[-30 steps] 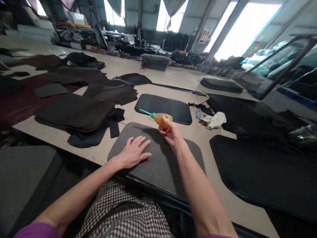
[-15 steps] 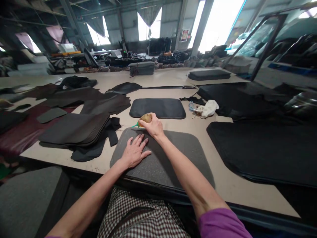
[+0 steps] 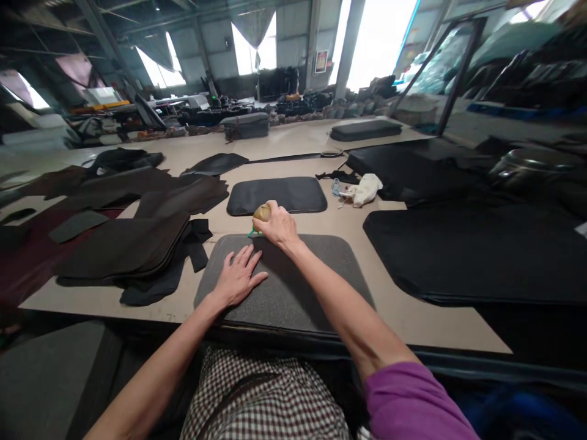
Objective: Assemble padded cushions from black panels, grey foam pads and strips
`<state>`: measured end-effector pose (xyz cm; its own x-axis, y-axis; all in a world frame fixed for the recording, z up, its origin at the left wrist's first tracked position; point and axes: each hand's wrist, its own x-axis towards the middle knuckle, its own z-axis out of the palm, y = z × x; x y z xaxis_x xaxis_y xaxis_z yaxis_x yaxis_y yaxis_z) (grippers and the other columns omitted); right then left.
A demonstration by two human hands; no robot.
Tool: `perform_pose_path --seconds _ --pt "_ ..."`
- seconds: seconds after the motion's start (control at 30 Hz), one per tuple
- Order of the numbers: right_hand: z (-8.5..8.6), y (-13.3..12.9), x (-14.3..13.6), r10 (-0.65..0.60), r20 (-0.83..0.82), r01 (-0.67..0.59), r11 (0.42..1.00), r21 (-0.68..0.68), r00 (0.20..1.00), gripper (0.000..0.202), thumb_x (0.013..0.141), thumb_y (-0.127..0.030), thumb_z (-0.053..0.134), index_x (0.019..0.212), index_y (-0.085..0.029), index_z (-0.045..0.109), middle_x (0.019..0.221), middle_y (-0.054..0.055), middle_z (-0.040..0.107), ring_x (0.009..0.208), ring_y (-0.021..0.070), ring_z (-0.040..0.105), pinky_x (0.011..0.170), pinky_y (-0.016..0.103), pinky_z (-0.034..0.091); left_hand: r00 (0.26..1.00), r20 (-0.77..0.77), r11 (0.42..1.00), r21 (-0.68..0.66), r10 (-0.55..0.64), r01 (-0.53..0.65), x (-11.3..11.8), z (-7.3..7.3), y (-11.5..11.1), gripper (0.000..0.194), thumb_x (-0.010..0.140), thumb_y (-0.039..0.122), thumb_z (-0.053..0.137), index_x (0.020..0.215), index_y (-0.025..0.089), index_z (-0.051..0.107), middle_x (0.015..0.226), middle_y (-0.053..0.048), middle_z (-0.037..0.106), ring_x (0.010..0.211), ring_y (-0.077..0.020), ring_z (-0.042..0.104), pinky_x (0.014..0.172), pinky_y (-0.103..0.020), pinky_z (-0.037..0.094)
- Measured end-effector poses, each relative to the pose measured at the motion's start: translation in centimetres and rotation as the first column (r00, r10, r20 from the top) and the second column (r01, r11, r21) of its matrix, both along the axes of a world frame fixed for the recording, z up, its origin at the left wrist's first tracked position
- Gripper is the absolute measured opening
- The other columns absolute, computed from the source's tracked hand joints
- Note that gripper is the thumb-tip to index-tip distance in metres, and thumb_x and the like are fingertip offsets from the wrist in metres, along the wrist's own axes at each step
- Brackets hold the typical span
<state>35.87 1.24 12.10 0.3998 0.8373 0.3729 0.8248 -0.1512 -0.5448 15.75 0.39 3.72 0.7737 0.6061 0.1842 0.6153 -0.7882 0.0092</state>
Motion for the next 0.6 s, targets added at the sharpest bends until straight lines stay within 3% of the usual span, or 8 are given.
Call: perform_pose_path --seconds 0.33,0.6 --pt "0.1 -8.9 10.8 -0.233 -0.016 0.233 0.973 -0.005 0.972 0.058 0.08 -0.057 0.074 0.126 -0.022 0.067 0.104 0.012 0.074 0.095 0.0342 0.069 0.085 0.042 0.053 0.999 -0.042 1.0 -0.008 0.001 -0.001 0.0 0.0 0.2 0.069 0.107 0.064 0.03 0.162 0.026 0.043 0.173 -0.013 0.032 0.16 -0.0288 0.031 0.127 -0.058 0.025" --pt "-0.5 -17.1 19.3 -0.475 -0.058 0.478 0.877 0.046 0.878 0.063 0.073 -0.059 0.08 0.121 -0.019 0.07 0.098 0.011 0.073 0.09 0.0334 0.067 0.083 0.044 0.051 0.999 -0.039 1.0 -0.024 -0.008 0.007 0.0 -0.7 0.5 0.068 0.106 0.063 0.032 0.163 0.026 0.041 0.175 -0.013 0.029 0.161 -0.0312 0.028 0.128 -0.059 0.022"
